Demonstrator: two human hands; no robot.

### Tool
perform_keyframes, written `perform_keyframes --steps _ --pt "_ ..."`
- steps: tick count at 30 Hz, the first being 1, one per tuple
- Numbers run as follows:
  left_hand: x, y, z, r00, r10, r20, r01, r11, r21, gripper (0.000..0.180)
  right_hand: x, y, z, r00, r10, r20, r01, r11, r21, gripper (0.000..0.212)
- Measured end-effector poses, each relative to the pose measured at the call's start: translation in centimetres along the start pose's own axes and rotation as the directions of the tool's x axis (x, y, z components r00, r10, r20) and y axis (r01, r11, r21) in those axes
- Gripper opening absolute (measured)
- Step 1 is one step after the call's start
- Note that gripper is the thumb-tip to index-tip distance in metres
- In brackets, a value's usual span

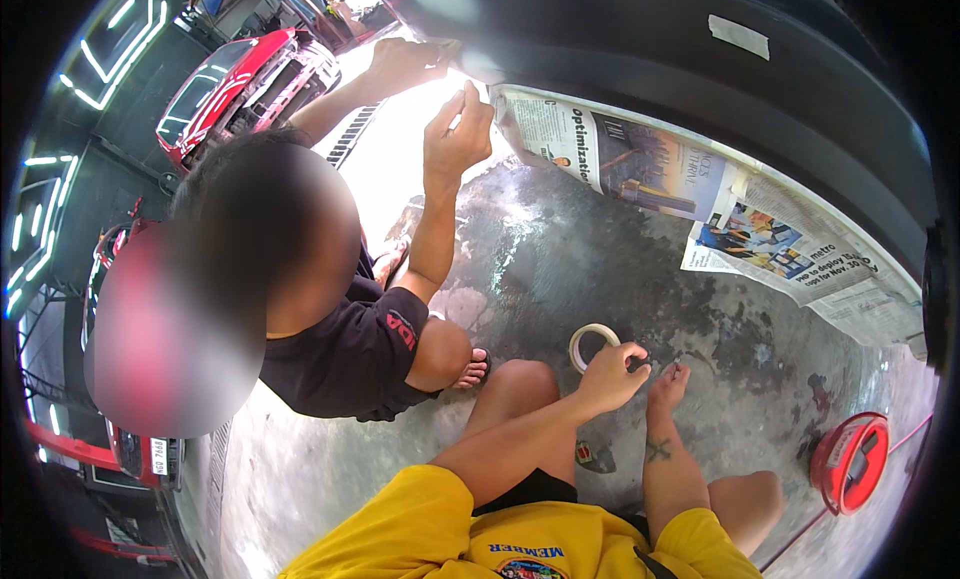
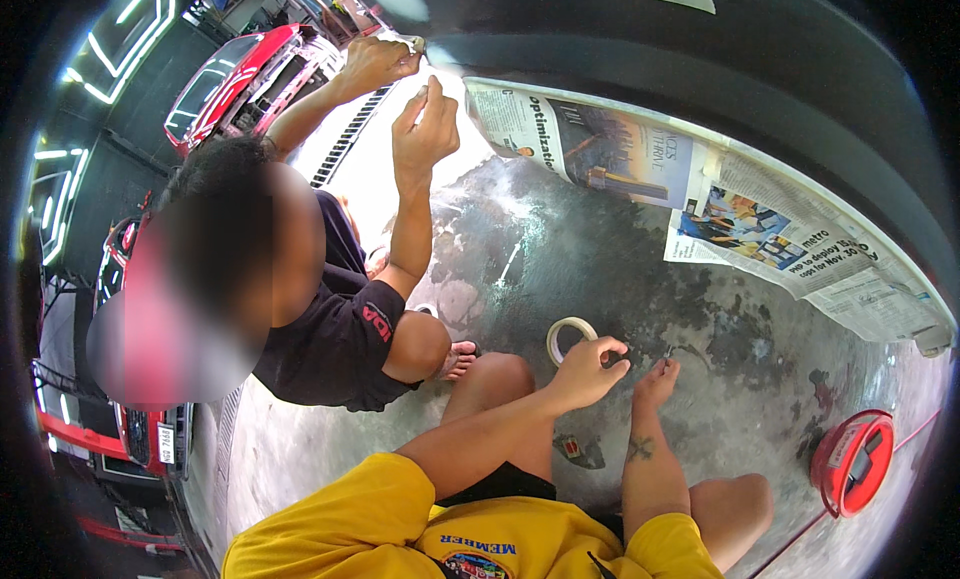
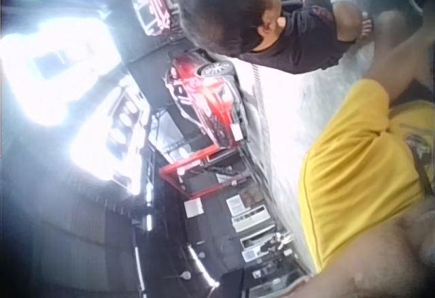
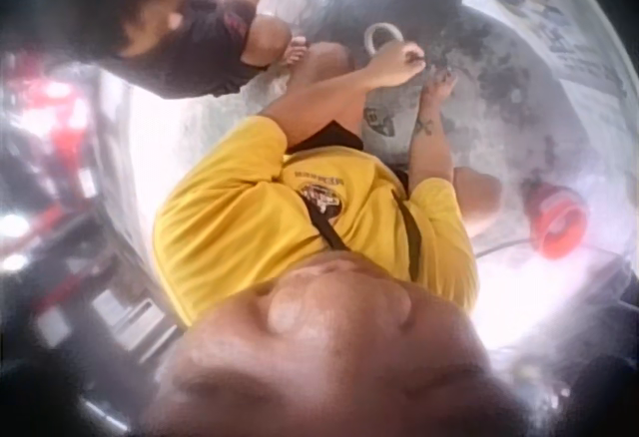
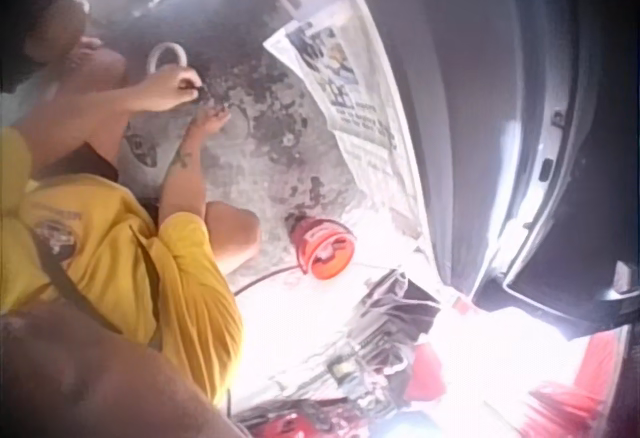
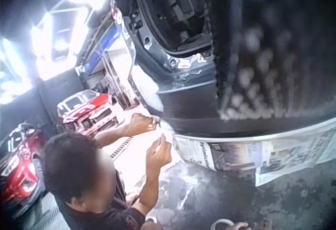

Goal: The person sits on the floor and applies masking tape to a car bumper. They use a utility knife to cut the tape and smooth it down, preparing the surface for painting. A coworker is visible nearby working on the same bumper.

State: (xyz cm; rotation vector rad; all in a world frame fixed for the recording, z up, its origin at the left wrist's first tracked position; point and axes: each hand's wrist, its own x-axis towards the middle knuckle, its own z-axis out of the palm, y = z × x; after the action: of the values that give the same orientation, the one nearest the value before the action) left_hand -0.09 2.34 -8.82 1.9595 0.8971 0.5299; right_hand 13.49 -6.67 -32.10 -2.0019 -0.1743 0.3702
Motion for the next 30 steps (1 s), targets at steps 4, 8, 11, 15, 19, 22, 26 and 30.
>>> perform_keyframes --steps 4,8,11,15,19,22,26,30 --pt "2.8 8.3 -1.1 0.986 0.076 -0.146 -0.097 0.985 -0.142 0.018 0.9 -0.1 -1.1 0.995 -0.102 -0.004 0.102 0.995 -0.006 0.018" --pt "6.3 12.5 -5.7 0.763 0.473 -0.442 -0.515 0.857 0.027 0.022 0.1 -9.4 -3.8 0.936 -0.165 0.312 0.189 0.981 -0.046 0.023" --pt "9.6 16.9 -9.5 0.542 0.72 -0.432 -0.588 0.693 0.417 0.041 2.1 -17.5 -8.2 0.869 -0.24 0.432 0.334 0.93 -0.156 0.025" --pt "14.8 22.0 -13.9 0.208 0.904 -0.373 -0.523 0.425 0.739 0.051 1.8 -27.0 -14.1 0.816 -0.35 0.459 0.367 0.929 0.056 0.024" --pt "17.8 25.5 -15.2 0.089 0.96 -0.267 -0.417 0.279 0.865 0.057 0.3 -32.3 -17.9 0.816 -0.469 0.338 0.412 0.882 0.228 0.022" --pt "19.5 27.1 -15.0 0.124 0.963 -0.241 -0.36 0.27 0.893 0.06 -0.2 -35.7 -19.3 0.796 -0.5 0.34 0.421 0.862 0.282 0.022" --pt "20.5 26.9 -13.7 0.166 0.956 -0.242 -0.354 0.286 0.89 0.07 0.0 -36.2 -20.9 0.815 -0.444 0.372 0.358 0.891 0.278 0.023" --pt "20.1 26.2 -12.7 0.21 0.937 -0.28 -0.317 0.336 0.887 0.078 0.2 -34.8 -22.4 0.863 -0.359 0.357 0.287 0.928 0.238 0.021"
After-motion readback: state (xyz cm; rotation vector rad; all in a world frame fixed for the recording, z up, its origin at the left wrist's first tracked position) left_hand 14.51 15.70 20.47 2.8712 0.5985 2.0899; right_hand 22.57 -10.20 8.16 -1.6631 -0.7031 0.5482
